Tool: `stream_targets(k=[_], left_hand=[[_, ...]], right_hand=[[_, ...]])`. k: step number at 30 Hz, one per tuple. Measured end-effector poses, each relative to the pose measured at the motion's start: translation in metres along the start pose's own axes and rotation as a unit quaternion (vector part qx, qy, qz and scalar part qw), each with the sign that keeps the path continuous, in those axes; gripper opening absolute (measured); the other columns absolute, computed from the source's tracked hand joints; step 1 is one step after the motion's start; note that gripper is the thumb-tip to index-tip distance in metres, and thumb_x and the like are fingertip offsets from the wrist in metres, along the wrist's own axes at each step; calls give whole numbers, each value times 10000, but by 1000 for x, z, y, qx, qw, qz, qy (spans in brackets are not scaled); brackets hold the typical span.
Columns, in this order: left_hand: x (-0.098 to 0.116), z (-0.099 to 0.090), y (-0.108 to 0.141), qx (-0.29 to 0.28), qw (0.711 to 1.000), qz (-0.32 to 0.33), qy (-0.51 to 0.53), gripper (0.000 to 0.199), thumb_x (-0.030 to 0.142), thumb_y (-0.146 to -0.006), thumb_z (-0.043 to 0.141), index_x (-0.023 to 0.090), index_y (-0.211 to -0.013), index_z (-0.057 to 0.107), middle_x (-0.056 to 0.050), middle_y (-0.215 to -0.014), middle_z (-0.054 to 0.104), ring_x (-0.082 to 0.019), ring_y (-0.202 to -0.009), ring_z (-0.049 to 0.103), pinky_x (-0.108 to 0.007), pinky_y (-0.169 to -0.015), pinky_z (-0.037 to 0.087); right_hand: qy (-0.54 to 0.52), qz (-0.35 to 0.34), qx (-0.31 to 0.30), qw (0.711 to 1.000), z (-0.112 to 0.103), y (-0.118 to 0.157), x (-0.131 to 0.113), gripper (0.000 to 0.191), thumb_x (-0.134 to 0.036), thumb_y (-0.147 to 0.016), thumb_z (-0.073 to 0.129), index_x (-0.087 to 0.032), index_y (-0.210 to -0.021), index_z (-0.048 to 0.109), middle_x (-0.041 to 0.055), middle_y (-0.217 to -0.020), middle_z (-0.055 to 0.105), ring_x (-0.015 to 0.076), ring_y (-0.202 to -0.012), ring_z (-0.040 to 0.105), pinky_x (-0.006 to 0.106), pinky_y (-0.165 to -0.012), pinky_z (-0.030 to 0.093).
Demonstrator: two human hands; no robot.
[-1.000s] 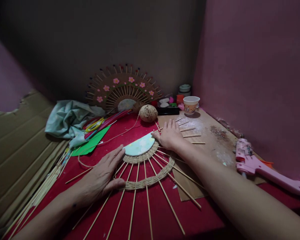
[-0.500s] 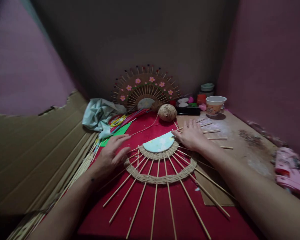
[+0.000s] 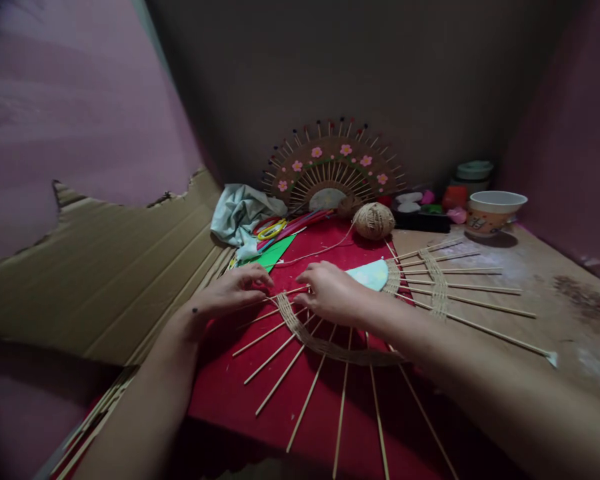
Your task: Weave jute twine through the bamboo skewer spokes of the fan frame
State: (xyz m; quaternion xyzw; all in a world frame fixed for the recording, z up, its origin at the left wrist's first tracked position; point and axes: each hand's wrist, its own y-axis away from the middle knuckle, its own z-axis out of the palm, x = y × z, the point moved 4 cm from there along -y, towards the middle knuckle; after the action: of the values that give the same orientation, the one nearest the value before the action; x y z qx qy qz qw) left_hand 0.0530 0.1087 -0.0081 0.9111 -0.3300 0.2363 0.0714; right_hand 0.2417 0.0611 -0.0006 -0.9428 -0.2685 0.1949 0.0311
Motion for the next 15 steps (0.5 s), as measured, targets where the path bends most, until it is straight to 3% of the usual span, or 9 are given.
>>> stream_targets(k=[6,15], left_hand=[[-7,8,-2,-61,997,-3,-57,162,263,-807,523,153,-712,593,-16,-785,541,-148,-755,500,-258,-693,397],[-2,14,-5,-11,996,-34,-87,118,228,-823,514,161,-725,514,4,-749,506,-130,-688,446,-243,-633,354]], right_hand=[[7,0,3,1000,35,-31,-12,211,-263,-836,547,-166,-928,710,107,-930,651,223,-911,569,298,-768,417],[-17,50,8,999,52,-42,-6,186,-337,-817,584,-193,-827,701,60,-847,681,207,-831,575,291,-667,338]])
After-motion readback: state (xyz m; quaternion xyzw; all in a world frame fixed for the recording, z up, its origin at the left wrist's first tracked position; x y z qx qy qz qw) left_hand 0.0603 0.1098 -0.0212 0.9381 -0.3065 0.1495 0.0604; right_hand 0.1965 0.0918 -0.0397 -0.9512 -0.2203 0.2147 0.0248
